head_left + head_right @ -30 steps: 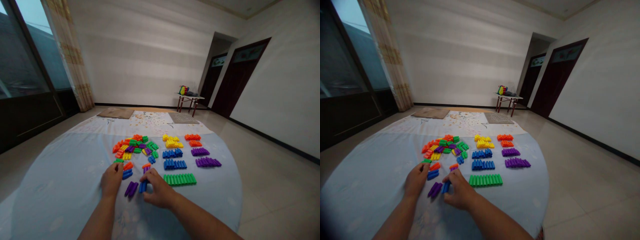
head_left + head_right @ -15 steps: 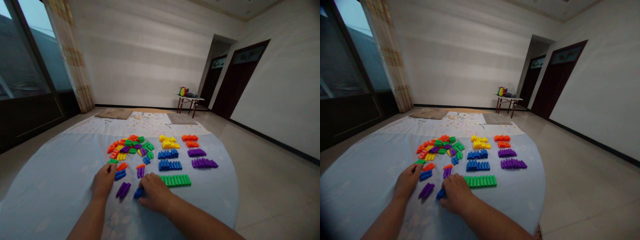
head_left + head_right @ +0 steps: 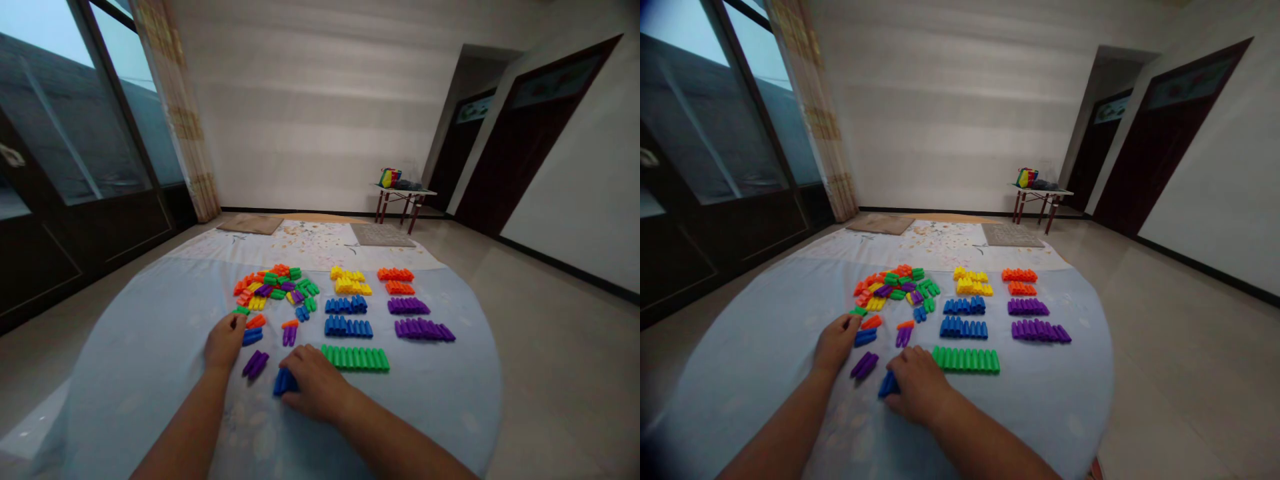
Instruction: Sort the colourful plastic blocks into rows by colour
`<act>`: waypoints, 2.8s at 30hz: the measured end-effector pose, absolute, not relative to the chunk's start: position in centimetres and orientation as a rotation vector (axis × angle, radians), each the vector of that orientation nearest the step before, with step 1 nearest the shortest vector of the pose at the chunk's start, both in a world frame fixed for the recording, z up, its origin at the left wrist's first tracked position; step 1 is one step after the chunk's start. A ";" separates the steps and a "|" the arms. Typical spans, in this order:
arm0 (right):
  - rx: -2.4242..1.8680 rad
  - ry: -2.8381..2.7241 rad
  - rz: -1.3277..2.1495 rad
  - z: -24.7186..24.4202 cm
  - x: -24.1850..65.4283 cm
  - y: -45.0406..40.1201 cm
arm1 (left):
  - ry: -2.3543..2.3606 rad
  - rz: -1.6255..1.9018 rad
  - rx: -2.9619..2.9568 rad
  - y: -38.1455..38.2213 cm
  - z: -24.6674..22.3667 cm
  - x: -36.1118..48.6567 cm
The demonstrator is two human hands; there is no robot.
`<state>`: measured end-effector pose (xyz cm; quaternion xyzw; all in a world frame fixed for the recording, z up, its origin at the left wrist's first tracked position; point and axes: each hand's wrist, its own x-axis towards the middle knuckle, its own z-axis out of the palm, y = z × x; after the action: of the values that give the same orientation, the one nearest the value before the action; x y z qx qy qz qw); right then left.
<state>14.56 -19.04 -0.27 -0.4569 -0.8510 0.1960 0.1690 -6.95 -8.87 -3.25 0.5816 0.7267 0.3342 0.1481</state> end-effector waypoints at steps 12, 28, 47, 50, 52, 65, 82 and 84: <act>-1.129 -2.099 0.433 0.8 20.7 -17.3 | 2.129 0.893 1.685 -8.7 -3.1 -7.0; -1.439 -2.006 0.165 1.6 30.6 -10.2 | 2.204 0.818 1.718 -8.0 -3.6 -7.4; -1.653 -2.281 0.237 1.1 25.0 -6.1 | 2.198 0.811 1.737 -8.9 -2.9 -6.9; -1.693 -2.306 0.244 0.9 24.7 -6.0 | 2.185 0.821 1.726 -8.9 -2.7 -6.8; -1.697 -2.310 0.247 0.8 24.6 -6.0 | 2.185 0.813 1.707 -8.9 -2.7 -6.8; -1.662 -2.258 0.235 1.9 23.4 -6.7 | 2.159 0.847 1.694 -8.9 -3.1 -6.8; -1.526 -2.694 0.102 0.7 15.1 -7.3 | 2.152 0.860 1.676 -8.9 -3.0 -7.0; -1.548 -2.633 0.054 1.1 15.3 -7.6 | 2.156 0.856 1.670 -8.9 -3.0 -7.0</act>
<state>15.32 -7.62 1.12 -0.5064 -0.8610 0.0178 0.0434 -7.00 -8.89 -3.00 0.5783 0.7469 0.2963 0.1412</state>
